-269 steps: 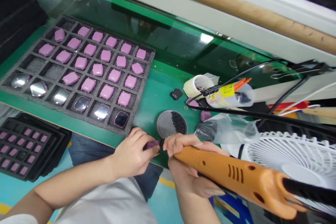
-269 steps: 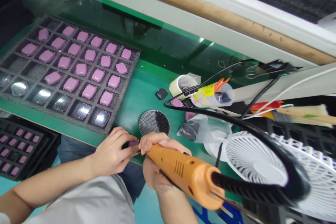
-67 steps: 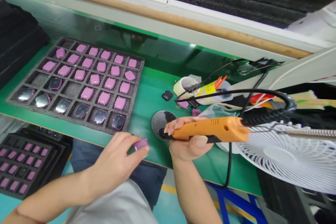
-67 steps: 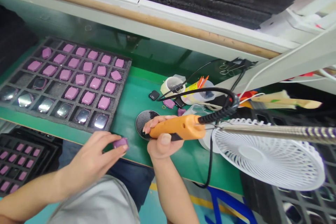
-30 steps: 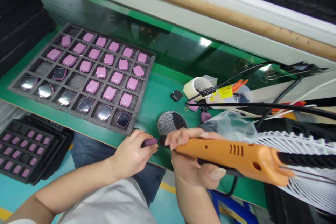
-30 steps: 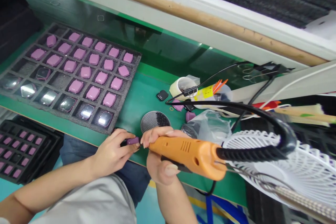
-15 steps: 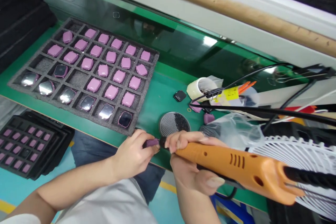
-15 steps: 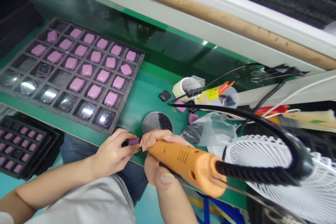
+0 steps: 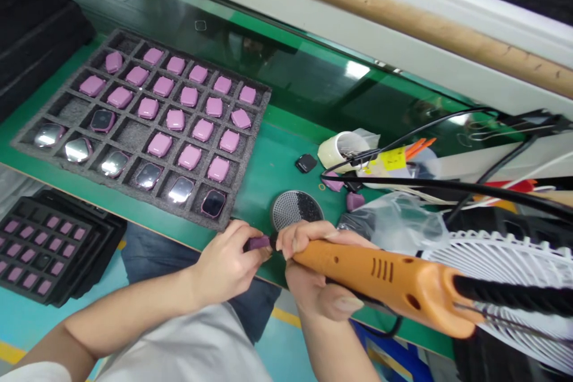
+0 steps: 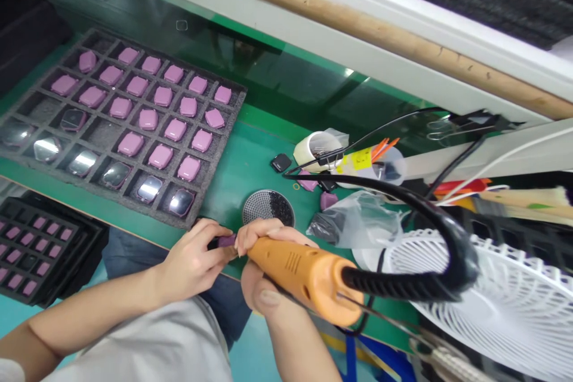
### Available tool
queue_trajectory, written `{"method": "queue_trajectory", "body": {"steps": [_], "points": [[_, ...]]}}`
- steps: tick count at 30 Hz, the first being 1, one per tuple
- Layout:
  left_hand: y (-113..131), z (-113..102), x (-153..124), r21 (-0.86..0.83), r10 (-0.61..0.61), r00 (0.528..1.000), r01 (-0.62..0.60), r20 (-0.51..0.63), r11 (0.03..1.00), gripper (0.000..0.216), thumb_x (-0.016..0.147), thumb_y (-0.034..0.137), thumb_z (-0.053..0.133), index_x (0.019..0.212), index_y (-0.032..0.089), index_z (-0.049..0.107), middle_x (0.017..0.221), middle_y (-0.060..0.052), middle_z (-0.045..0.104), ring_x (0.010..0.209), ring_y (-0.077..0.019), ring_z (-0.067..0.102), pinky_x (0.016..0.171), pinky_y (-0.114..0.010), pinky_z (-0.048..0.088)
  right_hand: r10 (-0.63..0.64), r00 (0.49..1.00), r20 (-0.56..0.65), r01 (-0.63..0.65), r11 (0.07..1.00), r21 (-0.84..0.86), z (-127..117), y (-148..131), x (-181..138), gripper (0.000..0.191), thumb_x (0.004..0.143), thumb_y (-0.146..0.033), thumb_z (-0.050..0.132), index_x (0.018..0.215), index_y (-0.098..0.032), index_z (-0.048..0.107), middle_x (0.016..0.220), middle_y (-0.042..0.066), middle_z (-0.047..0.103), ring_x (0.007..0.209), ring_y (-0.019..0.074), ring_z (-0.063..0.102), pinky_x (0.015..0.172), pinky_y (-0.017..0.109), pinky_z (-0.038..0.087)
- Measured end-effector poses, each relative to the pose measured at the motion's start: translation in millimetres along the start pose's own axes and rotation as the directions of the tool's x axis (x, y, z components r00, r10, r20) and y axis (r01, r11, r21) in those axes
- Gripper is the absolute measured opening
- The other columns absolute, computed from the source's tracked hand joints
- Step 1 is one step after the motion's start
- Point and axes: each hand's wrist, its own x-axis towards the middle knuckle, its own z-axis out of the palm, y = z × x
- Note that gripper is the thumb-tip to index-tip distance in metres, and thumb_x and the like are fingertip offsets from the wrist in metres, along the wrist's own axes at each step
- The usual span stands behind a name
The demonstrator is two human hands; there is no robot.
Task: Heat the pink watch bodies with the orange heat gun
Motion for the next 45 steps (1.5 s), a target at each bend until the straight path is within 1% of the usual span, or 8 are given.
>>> {"method": "queue_trajectory", "body": {"steps": [5, 7, 10, 15, 18, 24, 34, 45], "points": [[-1.0, -6.0, 2.1, 0.017, 0.025, 0.995, -0.027, 0.101, 0.999, 0.037, 0.107, 0.012, 0.063, 0.142, 0.018, 0.072, 0.130, -0.015, 0.074, 0.119, -0.0286, 0.066, 0.099, -0.045, 0.066, -0.056, 0.995, -0.083, 0.056, 0.998, 0.002, -11.0, -3.8, 8.9, 0.050, 0.090, -0.076, 0.078, 0.115, -0.034, 0.073, 0.081, -0.005, 0.069, 0.054, 0.0168, 0.061, 0.049, 0.035, 0.055], [-1.1, -10.3, 3.7, 0.045, 0.053, 0.980, -0.063, 0.192, 0.997, 0.053, 0.101, 0.006, 0.061, 0.154, 0.014, 0.064, 0.135, -0.018, 0.073, 0.125, -0.0315, 0.065, 0.102, -0.050, 0.064, -0.100, 0.983, -0.152, 0.097, 0.995, -0.027, -17.9, -3.7, 15.0, 0.047, 0.090, -0.074, 0.077, 0.114, -0.034, 0.071, 0.079, -0.005, 0.070, 0.053, 0.0168, 0.061, 0.049, 0.034, 0.055], [-1.5, -14.7, 5.6, 0.065, 0.096, 0.960, -0.116, 0.264, 0.991, 0.065, 0.088, 0.000, 0.064, 0.151, 0.014, 0.067, 0.145, -0.021, 0.068, 0.134, -0.0358, 0.062, 0.103, -0.054, 0.061, -0.118, 0.967, -0.226, 0.108, 0.992, -0.057, -24.6, 0.4, 21.9, 0.046, 0.088, -0.071, 0.078, 0.112, -0.033, 0.069, 0.075, -0.006, 0.070, 0.049, 0.0165, 0.059, 0.047, 0.033, 0.053], [-1.7, -11.9, 3.9, 0.066, 0.099, 0.984, -0.110, 0.145, 0.992, 0.050, 0.095, 0.000, 0.062, 0.133, 0.027, 0.079, 0.147, -0.015, 0.064, 0.136, -0.0328, 0.060, 0.102, -0.048, 0.061, -0.081, 0.965, -0.251, 0.073, 0.996, -0.044, -23.6, 7.8, 22.7, 0.056, 0.086, -0.080, 0.077, 0.110, -0.031, 0.065, 0.073, -0.007, 0.067, 0.047, 0.0152, 0.057, 0.045, 0.032, 0.051], [0.9, -8.0, 2.2, 0.063, 0.046, 0.994, -0.053, 0.101, 0.997, 0.042, 0.101, 0.004, 0.057, 0.134, 0.021, 0.076, 0.136, -0.016, 0.067, 0.127, -0.0306, 0.062, 0.103, -0.046, 0.062, -0.075, 0.966, -0.249, 0.070, 0.997, -0.029, -21.9, 10.0, 22.2, 0.055, 0.086, -0.079, 0.077, 0.110, -0.031, 0.065, 0.073, -0.007, 0.067, 0.047, 0.0150, 0.058, 0.046, 0.031, 0.052], [7.5, -4.0, 4.0, 0.132, -0.020, 0.986, -0.002, 0.163, 0.991, 0.034, 0.111, 0.035, 0.066, 0.137, 0.013, 0.068, 0.131, -0.018, 0.072, 0.123, -0.0353, 0.067, 0.101, -0.053, 0.062, -0.075, 0.972, -0.224, 0.077, 0.997, 0.001, -22.4, 14.6, 23.8, 0.053, 0.086, -0.077, 0.079, 0.108, -0.031, 0.068, 0.073, -0.007, 0.070, 0.047, 0.0154, 0.059, 0.045, 0.031, 0.052], [4.4, -2.7, 3.1, 0.139, 0.021, 0.990, -0.041, 0.140, 0.989, 0.036, 0.111, 0.035, 0.069, 0.141, 0.014, 0.067, 0.132, -0.016, 0.075, 0.122, -0.0334, 0.069, 0.102, -0.050, 0.058, -0.092, 0.977, -0.193, 0.099, 0.995, 0.027, -24.2, 15.4, 21.8, 0.047, 0.086, -0.068, 0.083, 0.111, -0.031, 0.070, 0.075, -0.004, 0.071, 0.050, 0.0163, 0.060, 0.047, 0.032, 0.054], [4.3, -1.5, 3.5, 0.144, 0.049, 0.992, -0.065, 0.113, 0.987, 0.036, 0.112, 0.034, 0.069, 0.141, 0.012, 0.068, 0.130, -0.015, 0.077, 0.120, -0.0326, 0.069, 0.101, -0.050, 0.058, -0.089, 0.975, -0.204, 0.094, 0.995, 0.017, -22.1, 14.2, 20.5, 0.048, 0.087, -0.072, 0.081, 0.110, -0.032, 0.070, 0.075, -0.005, 0.070, 0.049, 0.0161, 0.059, 0.047, 0.032, 0.053]]}}
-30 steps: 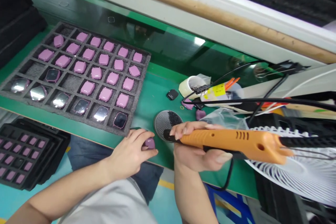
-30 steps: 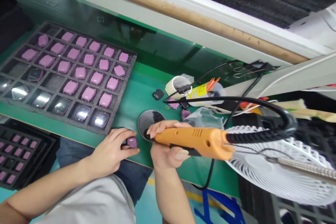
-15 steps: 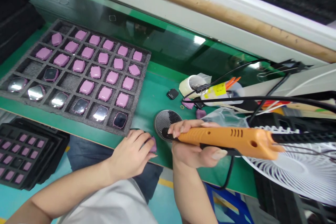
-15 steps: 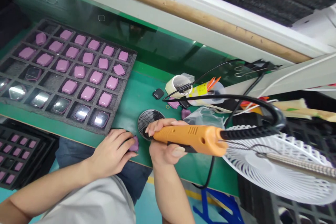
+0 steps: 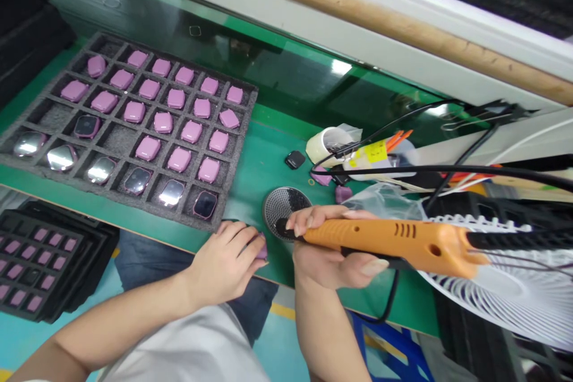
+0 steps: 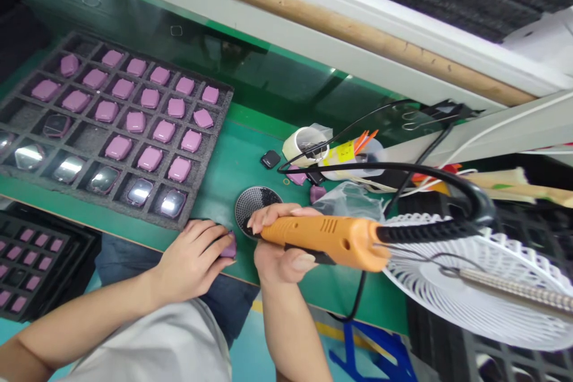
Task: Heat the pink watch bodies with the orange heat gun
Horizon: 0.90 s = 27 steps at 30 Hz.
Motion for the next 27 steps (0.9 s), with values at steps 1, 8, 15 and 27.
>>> {"method": "queue_trajectory", "body": {"steps": [1, 8, 15, 27], "points": [[0.0, 0.1, 0.0, 0.000, 0.002, 1.000, -0.002, -0.003, 1.000, 0.036, 0.112, 0.034, 0.069, 0.141, 0.012, 0.068, 0.130, -0.015, 0.077, 0.120, -0.0326, 0.069, 0.101, -0.050, 0.058, 0.006, 1.000, 0.008, -0.006, 1.000, 0.004, -0.9, 1.0, 0.3, 0.048, 0.086, -0.071, 0.082, 0.110, -0.032, 0.071, 0.075, -0.005, 0.071, 0.049, 0.0161, 0.059, 0.047, 0.032, 0.053], [-1.5, -2.3, 0.2, -0.005, 0.034, 0.999, -0.034, -0.016, 0.999, 0.029, 0.110, 0.025, 0.067, 0.137, 0.017, 0.072, 0.132, -0.015, 0.075, 0.119, -0.0321, 0.067, 0.096, -0.049, 0.060, 0.003, 1.000, 0.019, -0.003, 1.000, -0.013, -2.5, -4.4, 1.5, 0.050, 0.088, -0.076, 0.078, 0.111, -0.032, 0.070, 0.075, -0.005, 0.069, 0.050, 0.0159, 0.060, 0.047, 0.032, 0.054], [-2.9, -8.9, -2.0, -0.067, -0.016, 1.000, 0.017, 0.021, 0.998, 0.052, 0.092, 0.005, 0.063, 0.141, 0.018, 0.072, 0.145, -0.020, 0.063, 0.131, -0.0353, 0.060, 0.099, -0.051, 0.065, 0.022, 0.996, 0.087, -0.021, 1.000, -0.008, 2.2, -31.9, -9.1, 0.050, 0.094, -0.076, 0.072, 0.119, -0.033, 0.074, 0.086, -0.002, 0.070, 0.060, 0.0187, 0.062, 0.054, 0.038, 0.056], [5.5, -0.6, -1.8, -0.001, -0.117, 0.993, 0.117, -0.014, 0.993, 0.028, 0.107, 0.038, 0.075, 0.131, 0.024, 0.076, 0.119, -0.013, 0.063, 0.108, -0.0289, 0.061, 0.078, -0.039, 0.063, 0.037, 0.991, 0.131, -0.037, 0.999, -0.002, 8.3, -19.2, -24.4, 0.053, 0.095, -0.080, 0.069, 0.122, -0.034, 0.068, 0.087, -0.004, 0.065, 0.061, 0.0177, 0.060, 0.053, 0.035, 0.051]]}}
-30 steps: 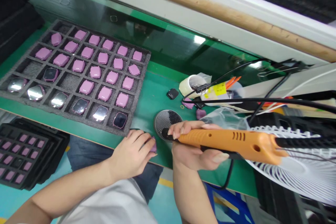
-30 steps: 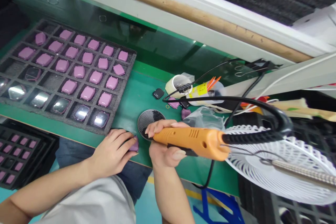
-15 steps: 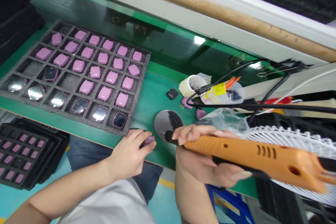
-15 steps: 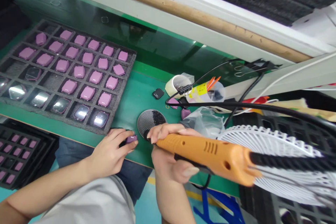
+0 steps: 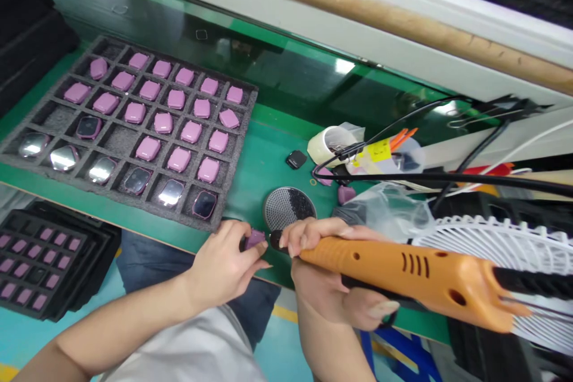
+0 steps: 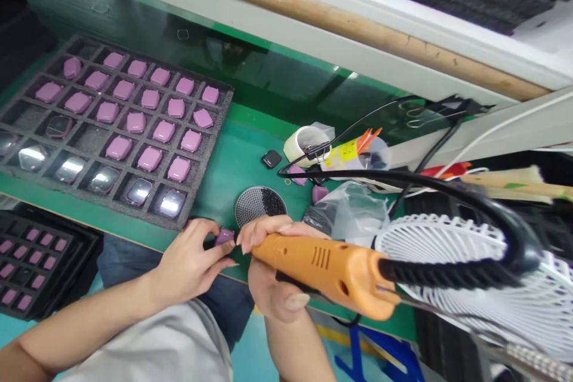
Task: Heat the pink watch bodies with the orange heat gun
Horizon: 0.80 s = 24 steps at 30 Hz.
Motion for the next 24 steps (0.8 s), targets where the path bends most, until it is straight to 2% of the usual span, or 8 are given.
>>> {"method": "queue_trajectory", "body": {"steps": [4, 17, 24], "points": [[-0.2, 1.0, -0.3, -0.006, -0.002, 1.000, 0.002, -0.015, 1.000, 0.025, 0.108, 0.035, 0.074, 0.130, 0.025, 0.077, 0.118, -0.013, 0.063, 0.107, -0.0282, 0.061, 0.080, -0.040, 0.063, -0.012, 1.000, 0.006, 0.012, 1.000, -0.017, 0.0, 0.0, -0.5, 0.053, 0.097, -0.081, 0.065, 0.122, -0.034, 0.066, 0.088, -0.004, 0.066, 0.062, 0.0180, 0.060, 0.055, 0.037, 0.053], [1.9, 3.1, -0.9, -0.016, -0.018, 0.998, 0.017, -0.054, 1.000, 0.024, 0.107, 0.034, 0.075, 0.129, 0.025, 0.078, 0.127, -0.015, 0.064, 0.114, -0.0300, 0.063, 0.086, -0.044, 0.066, 0.052, 0.996, 0.079, -0.049, 0.998, -0.029, -0.2, -7.8, 3.5, 0.050, 0.092, -0.075, 0.077, 0.120, -0.034, 0.073, 0.086, -0.003, 0.070, 0.062, 0.0187, 0.063, 0.056, 0.039, 0.057], [3.5, 4.4, -0.6, 0.000, -0.017, 0.998, 0.017, -0.061, 1.000, 0.024, 0.108, 0.035, 0.073, 0.129, 0.024, 0.078, 0.125, -0.015, 0.065, 0.113, -0.0303, 0.062, 0.084, -0.043, 0.066, 0.046, 0.997, 0.058, -0.045, 0.999, -0.017, 4.3, -4.3, 3.2, 0.050, 0.089, -0.075, 0.081, 0.119, -0.035, 0.075, 0.083, -0.004, 0.071, 0.059, 0.0169, 0.063, 0.054, 0.037, 0.056]]}}
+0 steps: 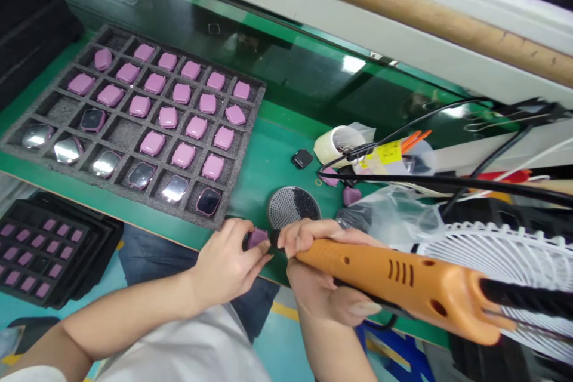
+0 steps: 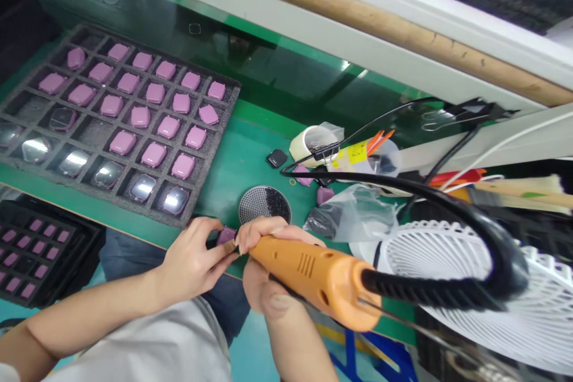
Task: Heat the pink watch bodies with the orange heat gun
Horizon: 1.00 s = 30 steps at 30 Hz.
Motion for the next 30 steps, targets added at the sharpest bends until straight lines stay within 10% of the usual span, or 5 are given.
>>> {"method": "queue_trajectory", "body": {"steps": [14, 21, 30], "points": [[-3.8, 1.4, -0.2, -0.006, 0.022, 0.999, -0.022, -0.031, 1.000, 0.022, 0.107, 0.032, 0.075, 0.127, 0.023, 0.078, 0.116, -0.013, 0.069, 0.107, -0.0287, 0.063, 0.084, -0.042, 0.064, 0.025, 0.999, 0.034, -0.027, 0.999, 0.038, -5.0, 7.9, 4.5, 0.055, 0.084, -0.079, 0.083, 0.113, -0.034, 0.071, 0.080, -0.005, 0.070, 0.053, 0.0166, 0.063, 0.051, 0.035, 0.057], [-10.5, -4.3, 0.3, -0.089, 0.100, 0.991, -0.092, 0.086, 0.992, 0.052, 0.101, 0.008, 0.062, 0.152, 0.017, 0.065, 0.150, -0.017, 0.070, 0.132, -0.0333, 0.065, 0.110, -0.054, 0.063, -0.110, 0.975, -0.192, 0.106, 0.994, -0.029, -17.0, 10.2, 21.7, 0.051, 0.088, -0.077, 0.077, 0.110, -0.032, 0.067, 0.075, -0.006, 0.068, 0.048, 0.0161, 0.058, 0.047, 0.033, 0.053], [-7.0, -2.2, 5.2, -0.070, 0.074, 0.997, -0.075, -0.017, 0.995, 0.027, 0.111, 0.021, 0.068, 0.137, 0.019, 0.071, 0.125, -0.013, 0.078, 0.120, -0.0281, 0.072, 0.104, -0.047, 0.066, -0.080, 0.978, -0.192, 0.077, 0.997, -0.023, -13.9, 23.8, 27.0, 0.055, 0.086, -0.081, 0.075, 0.106, -0.031, 0.066, 0.070, -0.007, 0.067, 0.046, 0.0164, 0.058, 0.044, 0.032, 0.051]]}}
